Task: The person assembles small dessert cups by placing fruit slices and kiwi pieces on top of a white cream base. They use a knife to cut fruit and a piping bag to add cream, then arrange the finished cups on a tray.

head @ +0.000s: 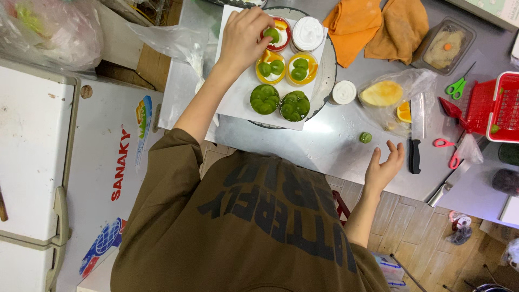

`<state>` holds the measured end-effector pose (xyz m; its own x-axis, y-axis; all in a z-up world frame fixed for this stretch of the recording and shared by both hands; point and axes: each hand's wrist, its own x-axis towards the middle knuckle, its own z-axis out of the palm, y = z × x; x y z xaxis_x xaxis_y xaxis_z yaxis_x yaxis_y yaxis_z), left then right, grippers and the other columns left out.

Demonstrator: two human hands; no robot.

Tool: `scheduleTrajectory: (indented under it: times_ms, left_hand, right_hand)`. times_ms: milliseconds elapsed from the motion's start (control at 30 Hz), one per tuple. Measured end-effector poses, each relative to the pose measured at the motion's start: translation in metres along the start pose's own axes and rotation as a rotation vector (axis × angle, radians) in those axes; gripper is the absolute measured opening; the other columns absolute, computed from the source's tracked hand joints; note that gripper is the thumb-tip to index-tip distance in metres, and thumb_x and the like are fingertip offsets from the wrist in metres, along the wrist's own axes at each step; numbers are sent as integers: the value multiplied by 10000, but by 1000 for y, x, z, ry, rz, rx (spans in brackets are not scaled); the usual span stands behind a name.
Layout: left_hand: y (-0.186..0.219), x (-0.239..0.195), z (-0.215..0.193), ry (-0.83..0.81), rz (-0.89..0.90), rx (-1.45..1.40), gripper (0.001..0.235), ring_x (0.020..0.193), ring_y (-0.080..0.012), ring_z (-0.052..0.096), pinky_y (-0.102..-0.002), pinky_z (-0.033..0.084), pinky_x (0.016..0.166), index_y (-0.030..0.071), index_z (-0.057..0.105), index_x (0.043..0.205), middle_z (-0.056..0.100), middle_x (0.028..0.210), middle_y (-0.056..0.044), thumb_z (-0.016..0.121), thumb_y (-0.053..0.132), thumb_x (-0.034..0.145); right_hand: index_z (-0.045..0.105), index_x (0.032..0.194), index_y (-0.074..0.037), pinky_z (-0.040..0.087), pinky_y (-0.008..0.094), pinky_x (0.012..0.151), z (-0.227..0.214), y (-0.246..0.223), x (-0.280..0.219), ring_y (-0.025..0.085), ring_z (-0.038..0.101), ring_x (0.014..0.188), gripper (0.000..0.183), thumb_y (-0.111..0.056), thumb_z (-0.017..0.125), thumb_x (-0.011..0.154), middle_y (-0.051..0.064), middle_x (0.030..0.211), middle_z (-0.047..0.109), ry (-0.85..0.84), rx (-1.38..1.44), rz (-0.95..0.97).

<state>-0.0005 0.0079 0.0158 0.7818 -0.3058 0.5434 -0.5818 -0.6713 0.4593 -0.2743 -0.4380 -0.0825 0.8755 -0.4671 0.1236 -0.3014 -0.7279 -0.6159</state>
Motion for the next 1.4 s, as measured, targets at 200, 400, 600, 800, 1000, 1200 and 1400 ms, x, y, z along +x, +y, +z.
scheduleTrajectory:
  times_ms: [200,400,600,800,1000,1200,1400]
  left_hand:
    - [21,-23,-58,256,-189,-69,288,930,-204,651,-370,463,892,84,698,1158,676,1142,-46,852,115,917]
    - [33,-116,-73,340,-621,-124,254,923,-214,640,-342,524,839,59,702,1159,653,1033,-56,798,65,924]
    - [55,-198,-50,196,-681,-29,350,1086,-289,611,-408,483,964,29,650,1200,628,1188,-119,785,124,891]
    - [96,-211,-25,190,-464,-4,290,1190,-280,611,-421,456,1033,67,670,1182,648,1249,-87,760,113,910]
    - [115,-206,-13,142,-261,-80,213,1133,-240,634,-395,471,976,83,714,1112,680,1193,-40,763,79,906]
    - [110,-193,-23,155,-229,-92,222,1123,-255,634,-404,471,961,76,710,1104,679,1186,-50,758,42,889]
    - [98,-176,-33,188,-211,-59,251,1132,-259,639,-411,474,973,80,694,1128,672,1192,-53,764,25,893]
  right_hand:
    - [631,1349,-19,348,488,1191,-2,2,-4,416,421,1454,353,-105,694,1013,256,1562,447,7,6,-27]
    - [664,1298,-69,467,439,1092,26,-40,-5,358,563,1337,288,-119,665,1014,185,1470,575,-64,84,-103]
    - [683,1292,-60,434,489,1135,57,-56,12,395,548,1342,308,-127,713,993,187,1442,596,-193,-54,-354]
    - [602,1368,3,406,528,1040,40,42,47,487,498,1261,598,-232,838,871,317,1387,532,-160,-352,-212]
    - [647,1350,-74,523,462,925,43,66,36,354,689,1031,519,-228,814,884,206,1224,664,-326,-359,76]
    - [634,1303,-30,538,427,877,52,68,32,304,705,954,523,-179,817,837,162,1120,704,-248,-185,73]
    - [682,1255,-20,547,382,827,64,72,44,273,711,894,406,-187,807,906,177,1174,668,-222,-22,-18]
